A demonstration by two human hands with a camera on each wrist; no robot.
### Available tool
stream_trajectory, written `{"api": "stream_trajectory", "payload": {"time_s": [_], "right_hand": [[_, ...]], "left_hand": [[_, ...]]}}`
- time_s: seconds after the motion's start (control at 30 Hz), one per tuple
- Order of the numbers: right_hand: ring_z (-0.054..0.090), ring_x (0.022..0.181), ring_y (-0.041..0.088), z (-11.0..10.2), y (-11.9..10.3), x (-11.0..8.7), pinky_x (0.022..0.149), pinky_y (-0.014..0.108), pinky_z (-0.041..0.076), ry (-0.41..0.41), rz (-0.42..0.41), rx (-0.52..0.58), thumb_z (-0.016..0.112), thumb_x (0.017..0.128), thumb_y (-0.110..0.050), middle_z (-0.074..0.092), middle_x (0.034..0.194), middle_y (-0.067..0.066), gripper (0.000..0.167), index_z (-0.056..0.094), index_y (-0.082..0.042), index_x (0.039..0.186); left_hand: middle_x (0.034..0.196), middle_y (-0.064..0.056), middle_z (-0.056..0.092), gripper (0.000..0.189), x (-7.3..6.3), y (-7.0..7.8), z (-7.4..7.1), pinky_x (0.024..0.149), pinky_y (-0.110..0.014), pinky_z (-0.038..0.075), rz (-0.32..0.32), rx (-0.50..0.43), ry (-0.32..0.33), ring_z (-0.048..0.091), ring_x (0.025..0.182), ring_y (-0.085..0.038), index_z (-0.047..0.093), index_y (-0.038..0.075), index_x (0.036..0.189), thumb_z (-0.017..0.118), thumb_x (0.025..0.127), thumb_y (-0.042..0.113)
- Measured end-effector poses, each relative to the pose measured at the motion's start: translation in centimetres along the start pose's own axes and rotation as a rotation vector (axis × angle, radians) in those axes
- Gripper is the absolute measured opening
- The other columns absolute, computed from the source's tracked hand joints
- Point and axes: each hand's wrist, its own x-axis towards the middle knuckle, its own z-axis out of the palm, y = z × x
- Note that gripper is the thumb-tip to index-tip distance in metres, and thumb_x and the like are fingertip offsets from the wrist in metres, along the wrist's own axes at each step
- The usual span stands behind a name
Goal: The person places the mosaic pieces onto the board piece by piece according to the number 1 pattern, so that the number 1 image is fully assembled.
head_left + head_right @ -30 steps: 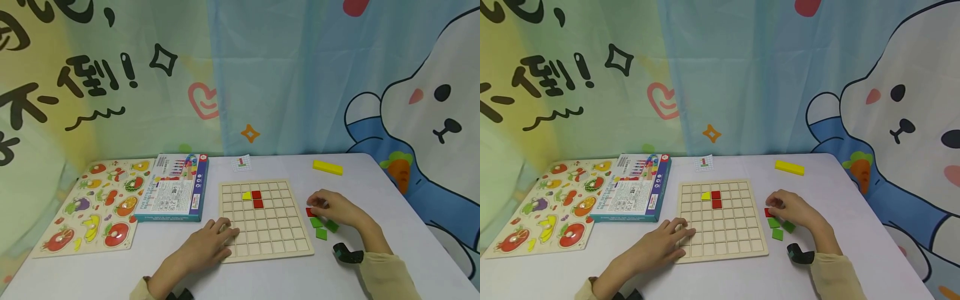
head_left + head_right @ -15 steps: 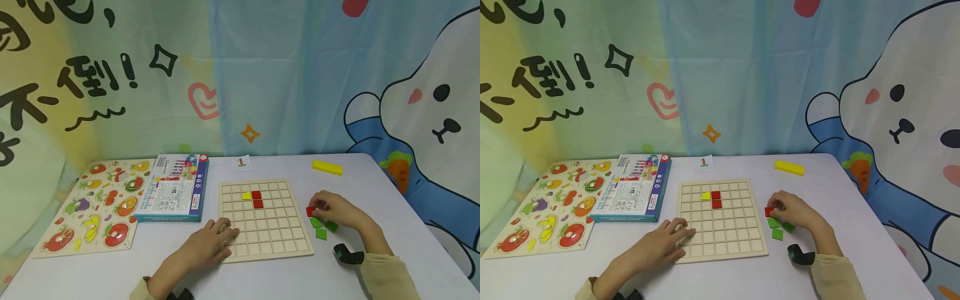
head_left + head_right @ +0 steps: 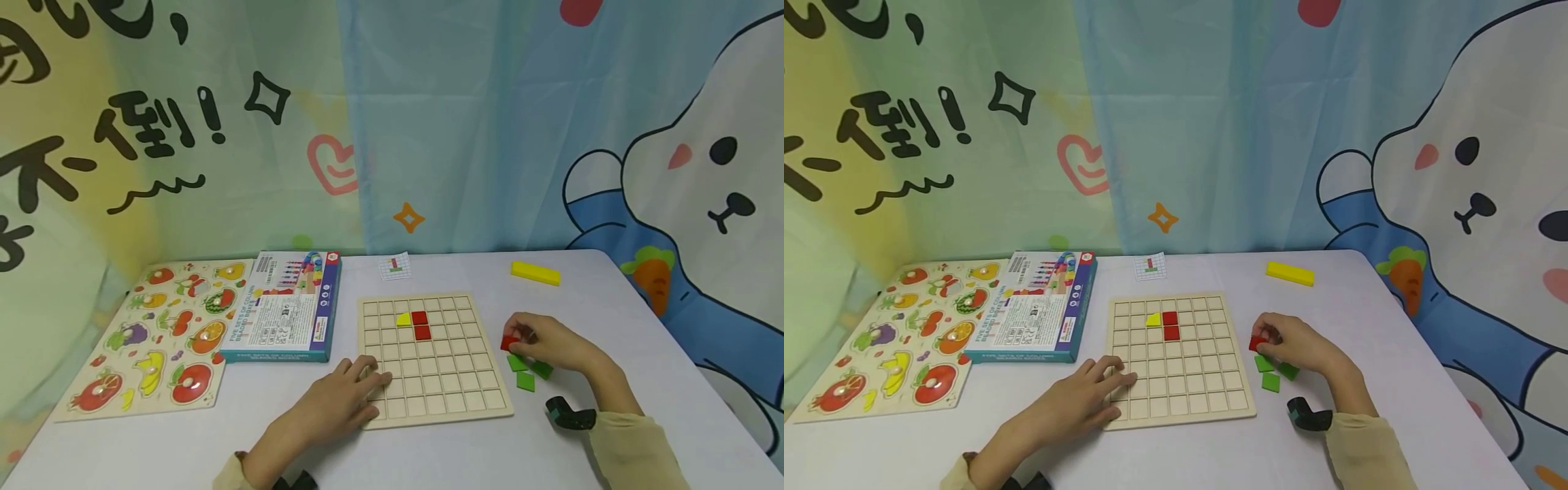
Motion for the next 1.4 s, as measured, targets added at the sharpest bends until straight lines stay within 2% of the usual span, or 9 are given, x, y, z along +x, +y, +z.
{"api": "stream_trajectory", "payload": {"time_s": [0.13, 0.33, 0.5, 0.6, 0.77, 0.93, 1.2, 1.4], "right_hand": [[0.052, 0.075, 0.008, 0.1, 0.0, 0.1, 0.069, 0.021, 0.046, 0.011, -0.031, 0.001, 0.064, 0.09, -0.016, 0.059, 0.082, -0.003, 0.01, 0.058, -0.011, 0.096], [0.054, 0.075, 0.006, 0.3, -0.3, 0.5, 0.069, 0.022, 0.047, 0.029, -0.059, 0.008, 0.062, 0.091, -0.028, 0.062, 0.084, -0.005, 0.015, 0.058, -0.015, 0.096], [0.055, 0.078, 0.006, 0.7, -0.9, 1.0, 0.074, 0.022, 0.047, 0.017, -0.165, 0.073, 0.063, 0.091, -0.025, 0.063, 0.085, -0.005, 0.012, 0.059, -0.015, 0.095], [0.056, 0.078, 0.006, 1.0, -1.3, 1.3, 0.072, 0.023, 0.047, 0.005, -0.203, 0.112, 0.063, 0.091, -0.023, 0.063, 0.084, -0.005, 0.01, 0.058, -0.015, 0.093], [0.056, 0.076, 0.008, 1.6, -1.8, 1.8, 0.07, 0.024, 0.046, 0.0, -0.212, 0.149, 0.064, 0.09, -0.021, 0.059, 0.082, -0.003, 0.012, 0.054, -0.015, 0.091], [0.055, 0.078, 0.008, 2.1, -2.5, 2.4, 0.073, 0.023, 0.045, 0.021, -0.221, 0.132, 0.063, 0.091, -0.021, 0.058, 0.082, -0.005, 0.012, 0.053, -0.016, 0.09], [0.056, 0.083, 0.01, 2.7, -3.9, 3.3, 0.074, 0.024, 0.048, 0.005, -0.185, 0.126, 0.06, 0.092, -0.018, 0.062, 0.091, -0.004, 0.016, 0.055, -0.013, 0.106], [0.058, 0.081, 0.008, 3.2, -4.9, 4.1, 0.072, 0.023, 0.048, 0.003, -0.219, 0.105, 0.06, 0.093, -0.017, 0.064, 0.088, -0.004, 0.009, 0.055, -0.015, 0.1]], "left_hand": [[0.135, -0.003, 0.042, 0.045, 0.0, 0.1, -0.1, 0.071, -0.033, 0.05, 0.0, -0.009, 0.0, 0.048, 0.105, -0.021, 0.049, 0.023, 0.135, 0.059, 0.092, 0.032], [0.135, -0.004, 0.043, 0.044, 0.0, 0.1, -0.2, 0.071, -0.033, 0.05, 0.0, -0.012, 0.002, 0.048, 0.105, -0.021, 0.049, 0.022, 0.135, 0.058, 0.093, 0.032], [0.135, -0.004, 0.043, 0.044, 0.0, 0.1, -0.1, 0.072, -0.033, 0.05, 0.006, -0.007, 0.011, 0.048, 0.106, -0.021, 0.049, 0.022, 0.134, 0.058, 0.093, 0.032], [0.135, -0.004, 0.043, 0.044, 0.0, 0.1, -0.1, 0.073, -0.033, 0.05, 0.006, -0.008, 0.011, 0.048, 0.106, -0.021, 0.048, 0.022, 0.135, 0.058, 0.093, 0.032], [0.135, -0.004, 0.043, 0.044, 0.0, 0.1, -0.2, 0.073, -0.033, 0.05, 0.003, -0.008, 0.011, 0.049, 0.105, -0.022, 0.049, 0.022, 0.135, 0.058, 0.092, 0.032], [0.135, -0.005, 0.043, 0.044, 0.0, 0.1, -0.3, 0.073, -0.034, 0.05, 0.001, -0.004, 0.01, 0.049, 0.106, -0.022, 0.049, 0.022, 0.135, 0.058, 0.093, 0.032], [0.135, -0.005, 0.043, 0.045, 0.0, 0.0, -0.1, 0.072, -0.033, 0.05, 0.006, -0.006, 0.012, 0.049, 0.106, -0.021, 0.049, 0.022, 0.135, 0.059, 0.092, 0.033], [0.136, -0.003, 0.043, 0.045, 0.0, -0.1, 0.2, 0.073, -0.031, 0.05, -0.006, 0.003, 0.003, 0.048, 0.106, -0.02, 0.048, 0.024, 0.136, 0.057, 0.093, 0.035]]}}
